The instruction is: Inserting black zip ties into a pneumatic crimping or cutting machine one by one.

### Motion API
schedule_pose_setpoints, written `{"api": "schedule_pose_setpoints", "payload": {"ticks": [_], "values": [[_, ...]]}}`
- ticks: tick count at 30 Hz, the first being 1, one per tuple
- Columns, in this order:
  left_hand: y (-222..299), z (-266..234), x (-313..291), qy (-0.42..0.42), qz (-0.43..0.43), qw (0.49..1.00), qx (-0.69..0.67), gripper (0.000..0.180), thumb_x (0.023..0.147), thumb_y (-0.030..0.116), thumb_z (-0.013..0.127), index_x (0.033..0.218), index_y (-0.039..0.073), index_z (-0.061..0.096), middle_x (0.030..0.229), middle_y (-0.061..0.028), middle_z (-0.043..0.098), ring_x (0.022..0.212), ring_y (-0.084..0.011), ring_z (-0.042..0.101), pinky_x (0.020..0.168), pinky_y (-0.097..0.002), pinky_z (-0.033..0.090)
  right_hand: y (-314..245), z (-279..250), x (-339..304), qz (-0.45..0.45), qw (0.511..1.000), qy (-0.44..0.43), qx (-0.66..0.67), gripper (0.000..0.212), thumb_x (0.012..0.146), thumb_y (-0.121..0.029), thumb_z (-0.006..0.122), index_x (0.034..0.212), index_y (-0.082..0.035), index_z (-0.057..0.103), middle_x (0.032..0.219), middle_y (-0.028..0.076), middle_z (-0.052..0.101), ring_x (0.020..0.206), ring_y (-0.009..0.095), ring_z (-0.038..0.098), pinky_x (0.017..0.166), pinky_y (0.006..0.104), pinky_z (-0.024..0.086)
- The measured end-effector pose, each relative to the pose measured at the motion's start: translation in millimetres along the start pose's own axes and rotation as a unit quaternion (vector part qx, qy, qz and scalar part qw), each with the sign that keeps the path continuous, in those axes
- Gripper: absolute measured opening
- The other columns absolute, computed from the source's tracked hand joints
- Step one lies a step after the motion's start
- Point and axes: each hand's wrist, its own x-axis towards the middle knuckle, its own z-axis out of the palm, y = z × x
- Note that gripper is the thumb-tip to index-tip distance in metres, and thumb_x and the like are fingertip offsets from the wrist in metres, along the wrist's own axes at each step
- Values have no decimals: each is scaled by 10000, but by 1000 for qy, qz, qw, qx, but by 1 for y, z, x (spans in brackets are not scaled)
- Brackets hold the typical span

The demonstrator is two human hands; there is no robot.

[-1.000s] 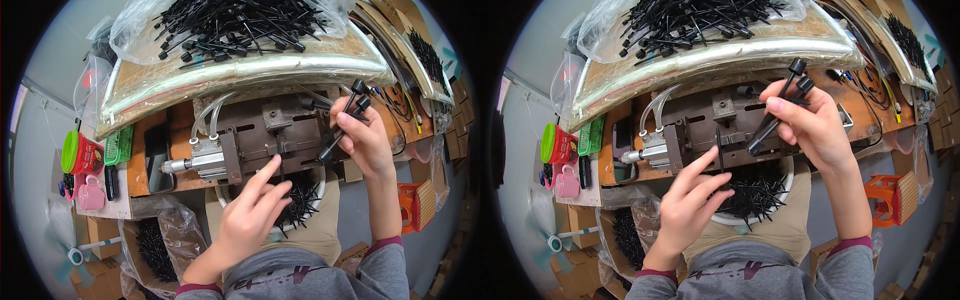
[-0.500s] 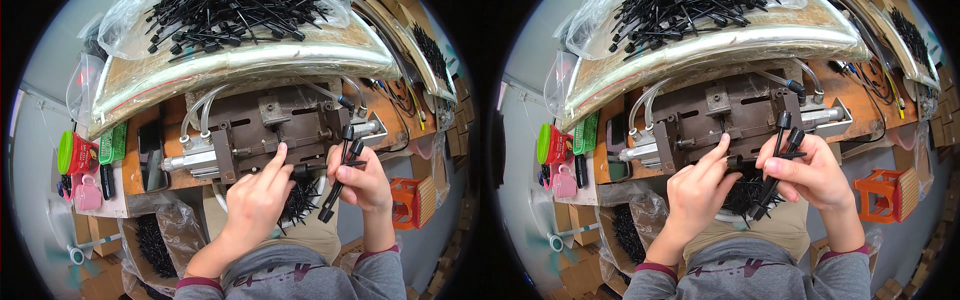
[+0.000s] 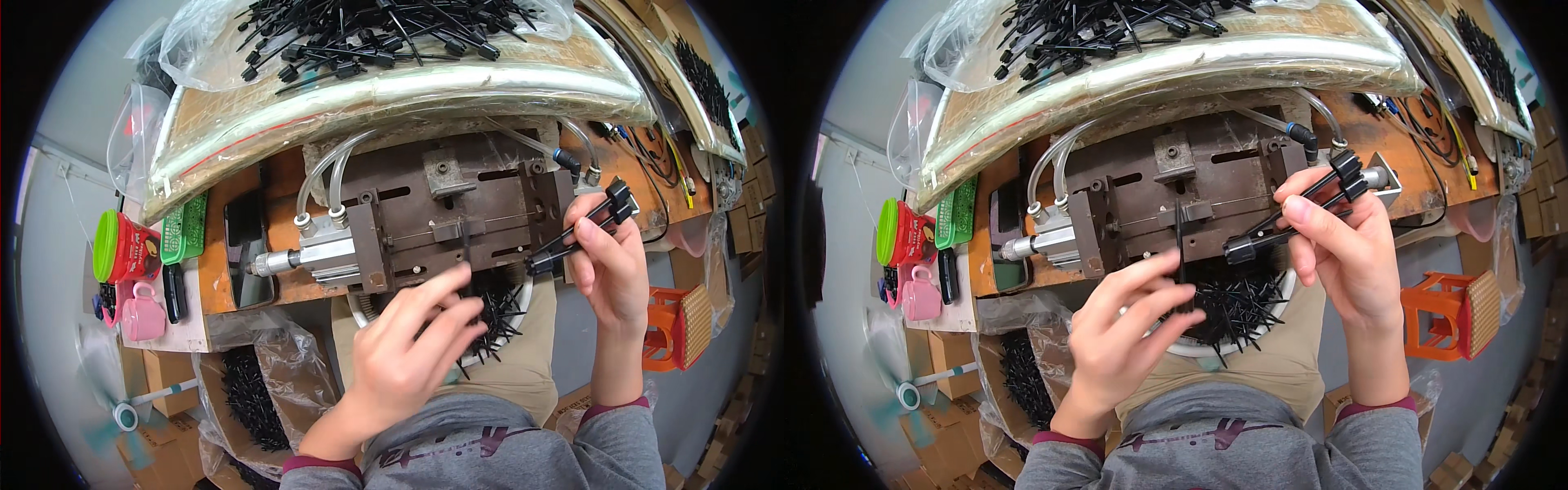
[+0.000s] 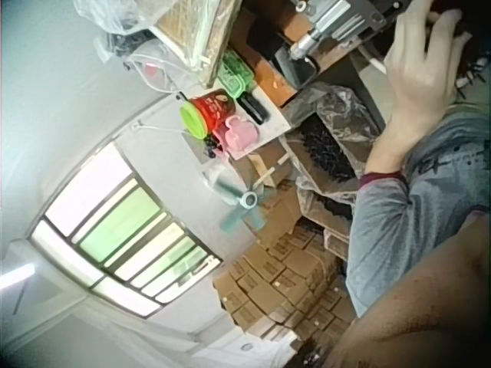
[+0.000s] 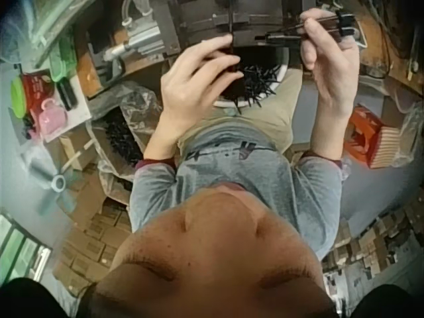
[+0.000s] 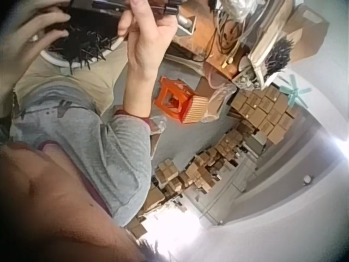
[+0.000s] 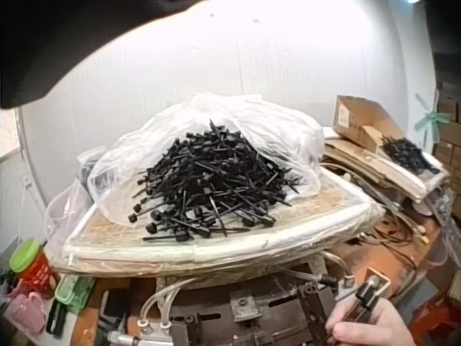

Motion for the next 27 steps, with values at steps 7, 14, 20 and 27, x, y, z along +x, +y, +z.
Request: {"api": "schedule_pose_setpoints", "payload": {"ticks": [7,14,20,27], "values": [[-17,27,8,-39,32,982,182,286,690,125,841,941,54,723,1232,-135,701,691,-191,690,620,-281,538,3,7,-4,-18,997,0,-78,137,916,-19,688,1037,41,672,742,57,650,517,90,580,451,216,452],[-13,20,13,-30,2,994,103,341,696,92,846,1013,37,731,1197,-129,716,777,-219,722,680,-303,572,6,8,-8,-31,992,-5,-120,114,903,-15,709,1001,37,684,755,48,659,532,83,590,464,209,451],[10,-1,8,-46,59,993,-92,383,701,-1,850,1071,3,750,1062,-146,735,842,-243,724,693,-317,594,4,20,-9,52,994,-38,-85,124,902,-41,724,1002,26,694,796,48,674,540,72,590,467,206,451],[1,6,-3,-11,22,1000,4,293,698,40,851,969,12,745,1158,-147,710,775,-214,703,640,-314,571,2,21,1,-183,953,58,-235,112,903,14,700,1013,36,715,902,59,640,640,78,619,539,199,491]]}}
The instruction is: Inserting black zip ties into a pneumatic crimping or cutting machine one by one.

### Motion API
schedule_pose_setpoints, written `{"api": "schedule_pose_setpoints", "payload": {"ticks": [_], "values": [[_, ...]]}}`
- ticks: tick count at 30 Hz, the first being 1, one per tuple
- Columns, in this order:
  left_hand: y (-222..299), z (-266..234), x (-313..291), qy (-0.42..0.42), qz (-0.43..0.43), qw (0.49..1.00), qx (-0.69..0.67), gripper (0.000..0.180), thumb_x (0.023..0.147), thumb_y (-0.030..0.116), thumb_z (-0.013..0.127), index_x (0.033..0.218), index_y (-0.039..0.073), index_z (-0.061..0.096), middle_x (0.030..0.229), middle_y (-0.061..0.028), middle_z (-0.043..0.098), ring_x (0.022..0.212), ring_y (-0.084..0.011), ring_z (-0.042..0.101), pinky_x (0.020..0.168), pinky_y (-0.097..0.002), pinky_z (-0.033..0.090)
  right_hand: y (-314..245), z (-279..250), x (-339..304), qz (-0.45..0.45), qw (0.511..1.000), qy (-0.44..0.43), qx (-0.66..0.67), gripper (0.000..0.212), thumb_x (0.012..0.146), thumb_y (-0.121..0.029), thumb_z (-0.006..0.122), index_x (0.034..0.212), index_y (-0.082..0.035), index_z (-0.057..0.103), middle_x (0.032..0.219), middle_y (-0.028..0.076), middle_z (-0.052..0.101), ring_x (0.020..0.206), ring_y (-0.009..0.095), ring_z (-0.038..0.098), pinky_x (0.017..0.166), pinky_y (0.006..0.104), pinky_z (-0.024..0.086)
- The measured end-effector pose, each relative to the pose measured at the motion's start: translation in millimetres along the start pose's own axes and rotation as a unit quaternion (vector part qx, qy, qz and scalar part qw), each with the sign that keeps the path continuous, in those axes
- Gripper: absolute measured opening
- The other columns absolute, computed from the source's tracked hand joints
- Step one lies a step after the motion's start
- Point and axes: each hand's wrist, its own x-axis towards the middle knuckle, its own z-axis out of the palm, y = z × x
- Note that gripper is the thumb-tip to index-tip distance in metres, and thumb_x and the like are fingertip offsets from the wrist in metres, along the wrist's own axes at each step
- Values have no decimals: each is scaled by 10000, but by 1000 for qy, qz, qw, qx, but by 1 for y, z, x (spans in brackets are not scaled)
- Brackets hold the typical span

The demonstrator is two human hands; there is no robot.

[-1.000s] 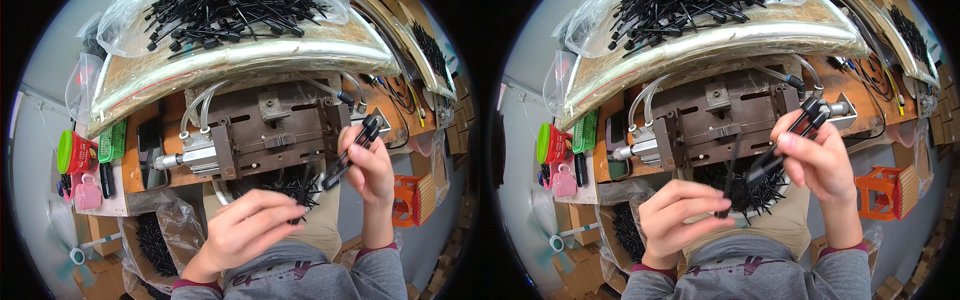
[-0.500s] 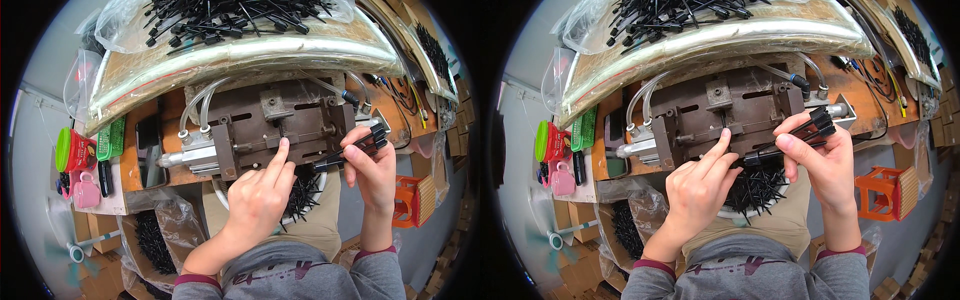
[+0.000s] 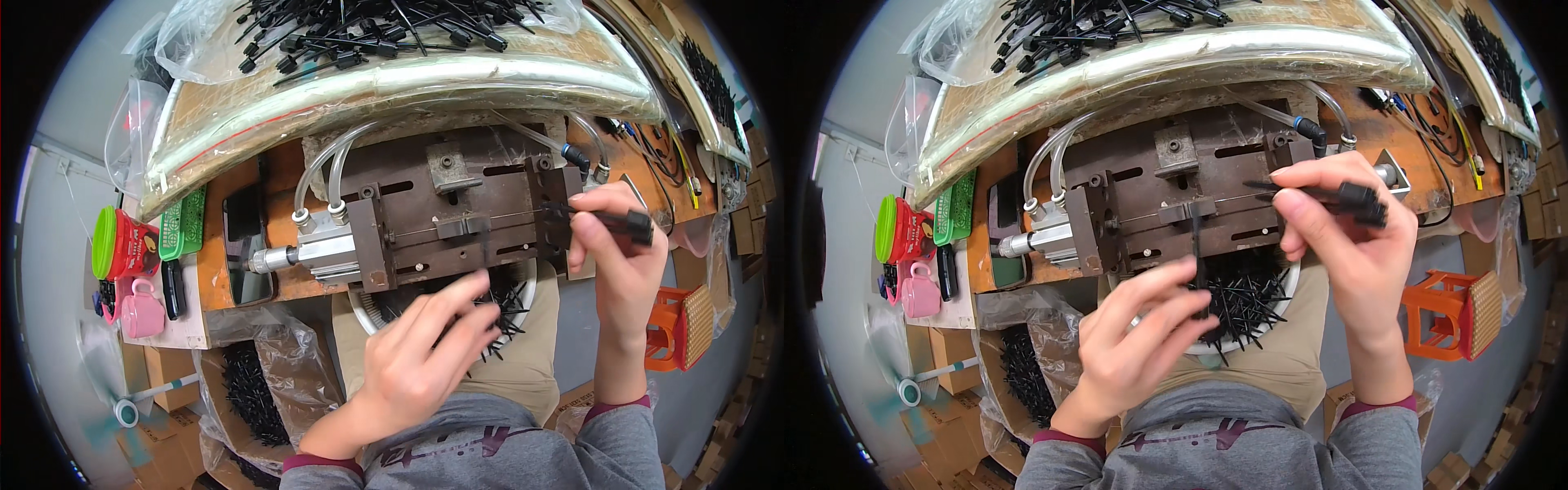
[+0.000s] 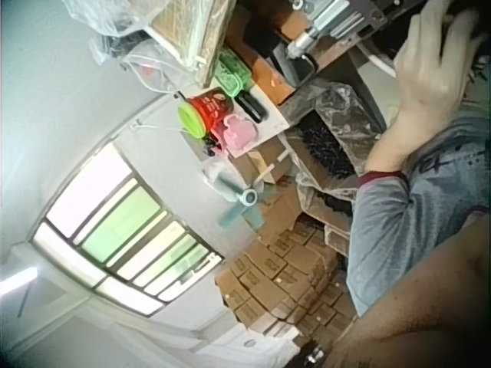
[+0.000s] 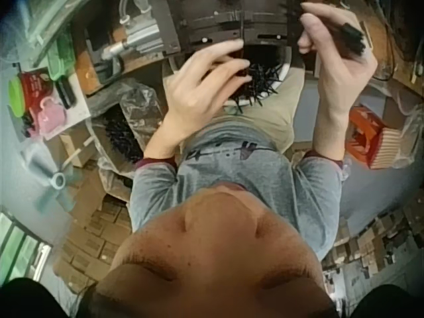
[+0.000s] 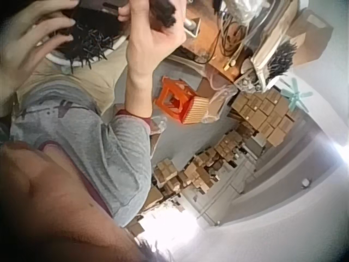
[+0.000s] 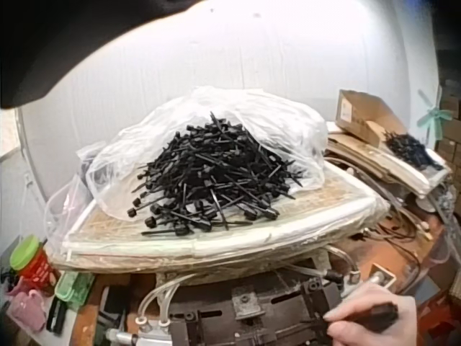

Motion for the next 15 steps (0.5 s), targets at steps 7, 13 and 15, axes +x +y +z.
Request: {"api": "schedule_pose_setpoints", "payload": {"ticks": [7,13,15], "values": [[-12,20,12,-22,3,978,206,284,693,124,838,941,44,724,1228,-103,709,616,-172,636,573,-269,499,10,2,-9,-258,923,0,-287,286,760,75,786,1022,-37,765,909,64,640,737,139,621,605,263,499],[-10,15,16,-43,-22,984,170,321,695,115,857,980,39,729,1198,-104,719,640,-179,657,603,-271,521,18,-3,-12,-394,838,-79,-368,465,621,-23,719,1080,45,744,895,94,627,640,185,608,528,300,480],[-5,11,17,-19,-29,999,-11,353,687,70,865,1010,26,728,1152,-123,725,718,-199,692,660,-288,553,21,-2,-11,-430,804,-103,-397,467,611,-54,709,1060,75,734,906,110,633,630,189,605,521,299,483]]}}
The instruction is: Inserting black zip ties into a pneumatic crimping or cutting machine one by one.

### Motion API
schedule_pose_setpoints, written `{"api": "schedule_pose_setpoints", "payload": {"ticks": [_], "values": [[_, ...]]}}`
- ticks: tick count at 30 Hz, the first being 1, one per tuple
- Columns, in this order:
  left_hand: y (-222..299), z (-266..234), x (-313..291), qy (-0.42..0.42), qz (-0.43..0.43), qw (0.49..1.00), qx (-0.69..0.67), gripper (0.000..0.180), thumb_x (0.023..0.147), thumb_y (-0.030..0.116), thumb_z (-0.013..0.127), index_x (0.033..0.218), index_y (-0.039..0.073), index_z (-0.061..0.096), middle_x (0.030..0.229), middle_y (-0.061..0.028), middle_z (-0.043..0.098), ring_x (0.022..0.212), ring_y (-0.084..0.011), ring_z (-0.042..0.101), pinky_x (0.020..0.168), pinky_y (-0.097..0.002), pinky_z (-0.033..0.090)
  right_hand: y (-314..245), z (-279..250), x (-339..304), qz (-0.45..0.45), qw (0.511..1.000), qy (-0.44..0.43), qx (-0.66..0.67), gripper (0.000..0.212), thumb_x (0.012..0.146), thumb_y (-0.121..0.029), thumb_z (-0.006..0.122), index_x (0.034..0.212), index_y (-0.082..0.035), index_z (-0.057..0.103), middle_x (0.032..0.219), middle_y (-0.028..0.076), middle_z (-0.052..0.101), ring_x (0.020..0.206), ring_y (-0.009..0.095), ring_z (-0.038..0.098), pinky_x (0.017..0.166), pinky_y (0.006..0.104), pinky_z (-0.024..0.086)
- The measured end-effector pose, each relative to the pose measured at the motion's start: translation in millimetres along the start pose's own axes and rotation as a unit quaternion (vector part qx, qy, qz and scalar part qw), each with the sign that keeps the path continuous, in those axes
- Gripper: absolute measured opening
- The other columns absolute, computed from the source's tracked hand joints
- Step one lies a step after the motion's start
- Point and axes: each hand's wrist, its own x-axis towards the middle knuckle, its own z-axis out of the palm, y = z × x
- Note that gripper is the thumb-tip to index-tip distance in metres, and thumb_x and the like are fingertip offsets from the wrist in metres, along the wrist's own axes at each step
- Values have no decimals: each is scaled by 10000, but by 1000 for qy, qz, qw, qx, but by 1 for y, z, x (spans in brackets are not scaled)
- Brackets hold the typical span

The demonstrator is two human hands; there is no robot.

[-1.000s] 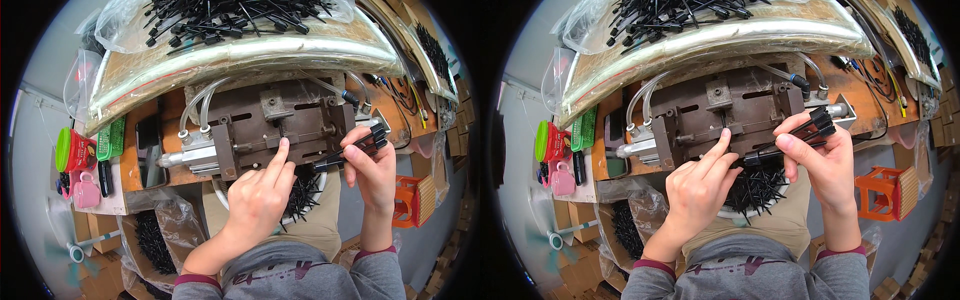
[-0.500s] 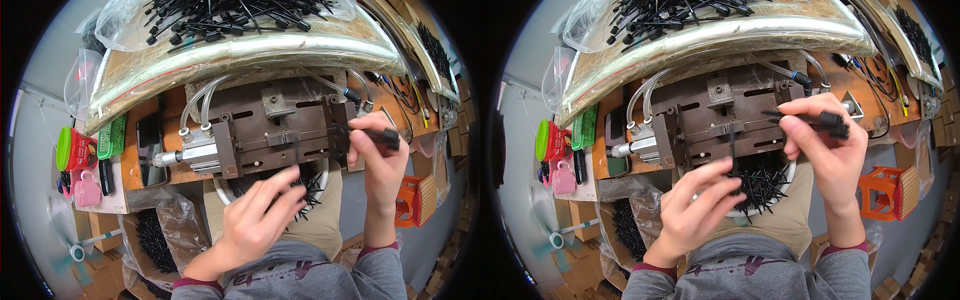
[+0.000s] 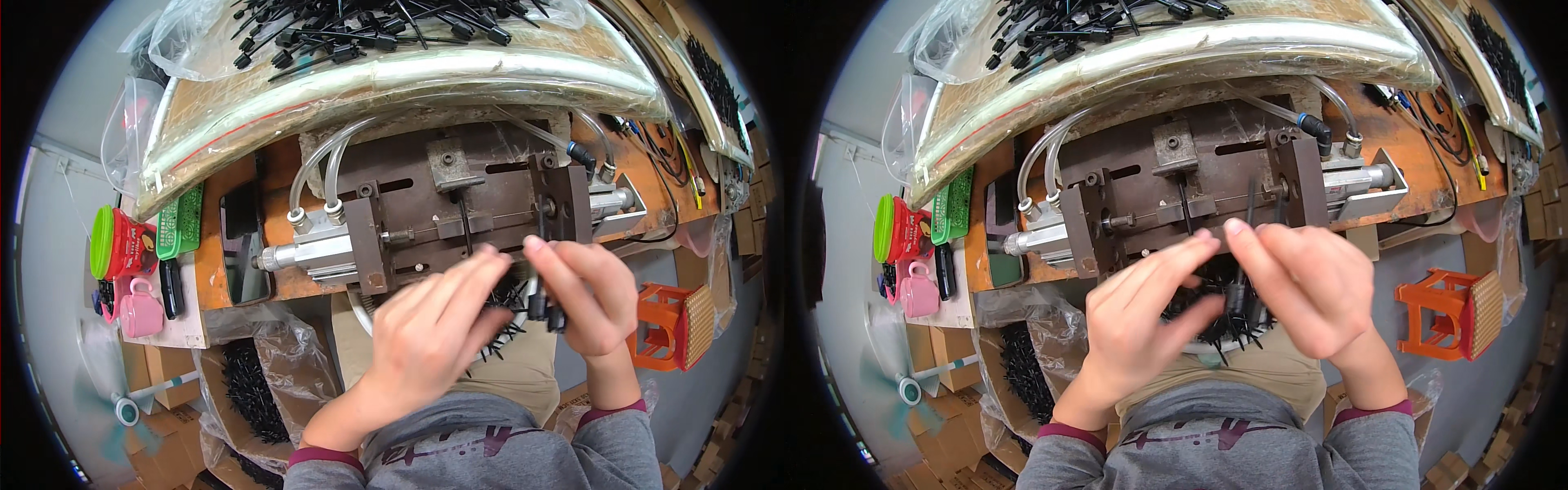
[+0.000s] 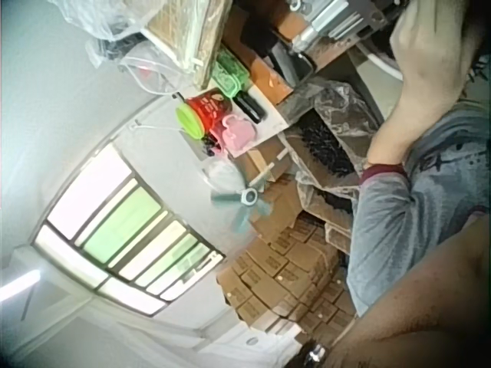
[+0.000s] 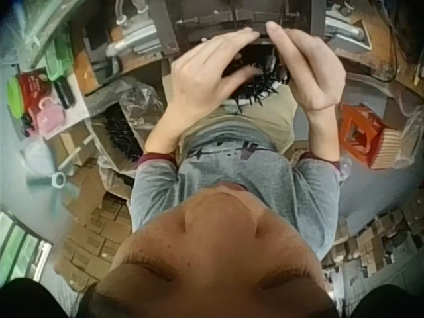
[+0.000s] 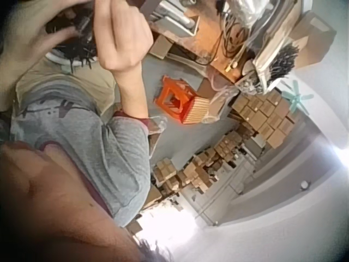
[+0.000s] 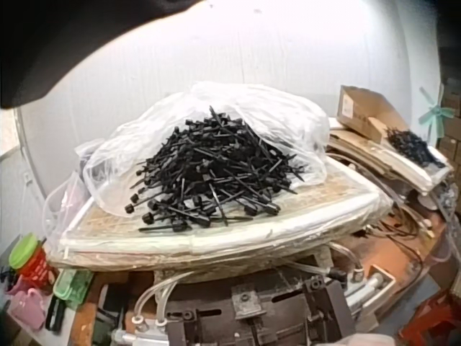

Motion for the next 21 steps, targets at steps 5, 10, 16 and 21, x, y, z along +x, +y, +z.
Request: {"api": "schedule_pose_setpoints", "payload": {"ticks": [5,10,16,21], "values": [[11,-11,-10,28,3,993,-113,387,679,-14,854,1045,8,728,1050,-159,729,846,-251,719,724,-323,591,-12,7,5,-25,999,-8,43,461,637,-85,675,1053,108,721,946,156,659,718,228,674,596,299,550],[-2,-1,-9,52,18,995,79,358,657,10,846,995,26,730,1099,-137,722,811,-260,709,727,-329,582,2,8,1,63,996,52,44,337,807,-87,773,1110,52,721,1109,174,690,914,276,705,739,327,588],[-13,16,-8,7,26,982,189,275,696,79,809,949,38,710,1269,-135,685,707,-194,700,630,-293,548,-5,-8,3,146,973,20,180,570,731,-241,885,1166,69,685,1208,208,669,1065,321,672,927,379,544],[-12,10,-4,-21,19,978,205,299,694,96,820,971,53,717,1265,-128,689,673,-195,696,611,-287,544,-11,1,-8,229,929,61,283,402,682,-67,894,1013,37,690,1221,214,667,1007,293,694,866,346,579]]}}
